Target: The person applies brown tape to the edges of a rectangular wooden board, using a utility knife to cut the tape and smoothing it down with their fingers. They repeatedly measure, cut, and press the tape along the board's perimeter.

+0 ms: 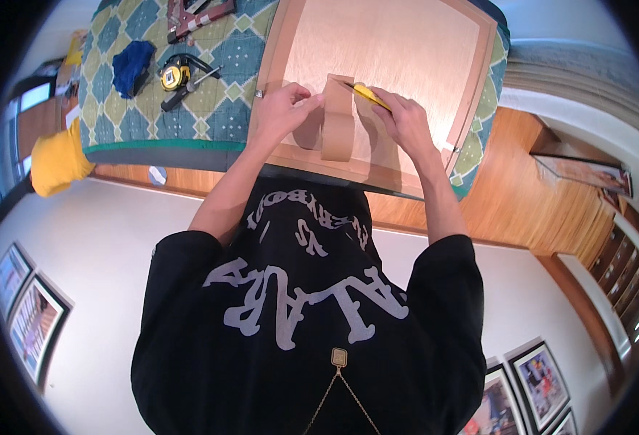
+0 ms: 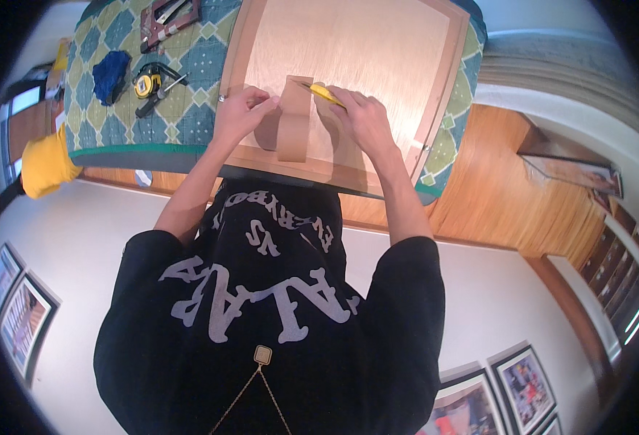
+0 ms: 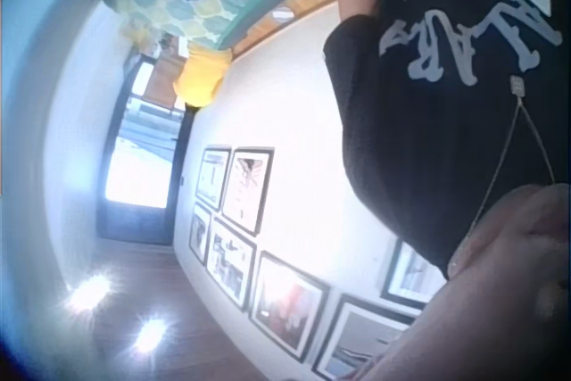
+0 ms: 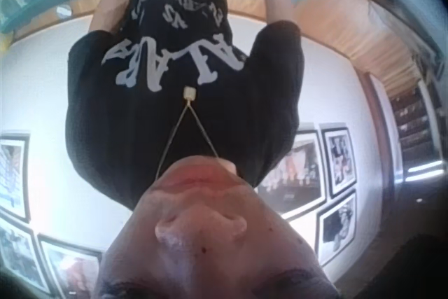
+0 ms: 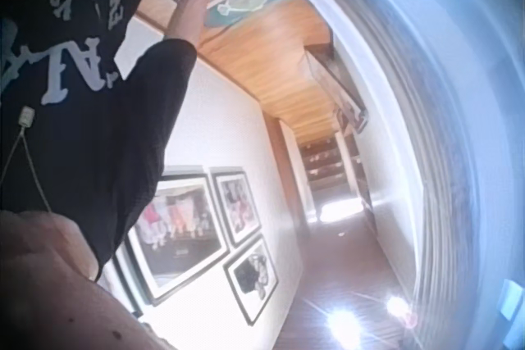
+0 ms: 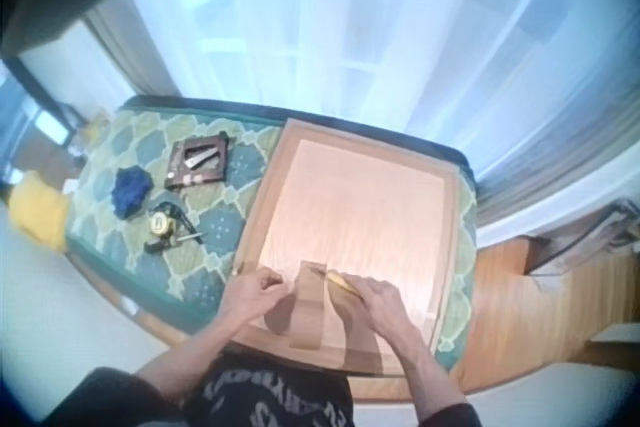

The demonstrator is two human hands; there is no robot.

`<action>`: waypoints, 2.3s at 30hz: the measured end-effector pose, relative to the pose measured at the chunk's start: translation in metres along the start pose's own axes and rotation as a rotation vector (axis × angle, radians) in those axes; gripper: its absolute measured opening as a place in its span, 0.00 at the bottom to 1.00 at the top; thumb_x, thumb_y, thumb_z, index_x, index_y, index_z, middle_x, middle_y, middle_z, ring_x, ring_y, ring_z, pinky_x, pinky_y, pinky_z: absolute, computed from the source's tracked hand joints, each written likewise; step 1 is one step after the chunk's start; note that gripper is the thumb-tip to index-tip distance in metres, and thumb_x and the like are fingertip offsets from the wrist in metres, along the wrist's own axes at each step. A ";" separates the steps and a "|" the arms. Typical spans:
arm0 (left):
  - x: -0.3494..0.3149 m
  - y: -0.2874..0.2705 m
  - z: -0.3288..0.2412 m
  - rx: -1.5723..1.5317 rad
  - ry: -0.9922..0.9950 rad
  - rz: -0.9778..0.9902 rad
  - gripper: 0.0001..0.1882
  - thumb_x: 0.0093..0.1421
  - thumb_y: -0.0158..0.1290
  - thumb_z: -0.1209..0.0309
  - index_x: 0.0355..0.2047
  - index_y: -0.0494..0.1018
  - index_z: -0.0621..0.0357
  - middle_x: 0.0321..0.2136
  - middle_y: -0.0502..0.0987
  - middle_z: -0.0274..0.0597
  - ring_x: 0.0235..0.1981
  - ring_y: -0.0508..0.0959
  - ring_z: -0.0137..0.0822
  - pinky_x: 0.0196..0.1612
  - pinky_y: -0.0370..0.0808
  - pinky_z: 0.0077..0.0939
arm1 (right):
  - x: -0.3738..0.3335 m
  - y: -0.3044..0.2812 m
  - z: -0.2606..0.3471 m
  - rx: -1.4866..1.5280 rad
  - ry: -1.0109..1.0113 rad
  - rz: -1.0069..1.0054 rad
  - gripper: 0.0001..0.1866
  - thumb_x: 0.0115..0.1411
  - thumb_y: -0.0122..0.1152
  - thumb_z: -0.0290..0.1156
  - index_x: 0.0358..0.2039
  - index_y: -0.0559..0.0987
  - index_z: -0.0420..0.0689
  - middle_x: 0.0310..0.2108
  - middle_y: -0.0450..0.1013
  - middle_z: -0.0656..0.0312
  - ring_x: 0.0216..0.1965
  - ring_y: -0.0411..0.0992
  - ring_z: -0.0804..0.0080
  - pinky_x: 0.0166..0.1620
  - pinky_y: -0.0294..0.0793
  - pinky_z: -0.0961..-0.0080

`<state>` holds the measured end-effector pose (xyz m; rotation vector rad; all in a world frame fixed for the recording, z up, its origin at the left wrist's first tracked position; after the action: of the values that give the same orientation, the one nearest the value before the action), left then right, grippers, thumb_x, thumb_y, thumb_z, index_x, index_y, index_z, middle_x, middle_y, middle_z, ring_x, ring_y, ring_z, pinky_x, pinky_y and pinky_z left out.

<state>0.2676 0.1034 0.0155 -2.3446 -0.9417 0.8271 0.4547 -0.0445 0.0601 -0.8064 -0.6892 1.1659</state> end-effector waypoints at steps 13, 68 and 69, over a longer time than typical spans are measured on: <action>0.015 0.049 0.020 -0.253 -0.279 0.048 0.19 0.48 0.64 0.54 0.30 0.84 0.59 0.25 0.82 0.46 0.29 0.82 0.41 0.36 0.77 0.31 | 0.035 0.000 -0.011 -0.146 -0.361 -0.001 0.13 0.58 0.65 0.42 0.40 0.79 0.51 0.30 0.79 0.65 0.29 0.78 0.69 0.29 0.73 0.72; -0.035 0.050 -0.007 -0.702 -0.556 0.094 0.13 0.58 0.62 0.60 0.33 0.76 0.56 0.24 0.75 0.30 0.22 0.74 0.23 0.19 0.65 0.21 | -0.010 -0.015 -0.052 -0.211 0.020 -0.055 0.25 0.55 0.65 0.33 0.55 0.76 0.54 0.46 0.69 0.58 0.47 0.68 0.60 0.47 0.67 0.59; -0.034 0.048 -0.011 -0.714 -0.535 0.094 0.13 0.58 0.62 0.60 0.33 0.75 0.55 0.24 0.75 0.30 0.22 0.74 0.23 0.19 0.66 0.21 | -0.010 -0.015 -0.053 -0.206 0.039 -0.049 0.25 0.55 0.66 0.33 0.55 0.76 0.54 0.46 0.69 0.58 0.47 0.68 0.60 0.47 0.67 0.59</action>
<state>0.2765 0.0455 0.0056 -2.8253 -1.5599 1.3778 0.5032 -0.0668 0.0430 -0.9774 -0.8018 1.0436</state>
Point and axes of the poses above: each hand's wrist, its own x-axis towards the middle knuckle, its own y-axis out of the palm, z = x × y, the point moved 7 cm from there along x, towards the middle knuckle
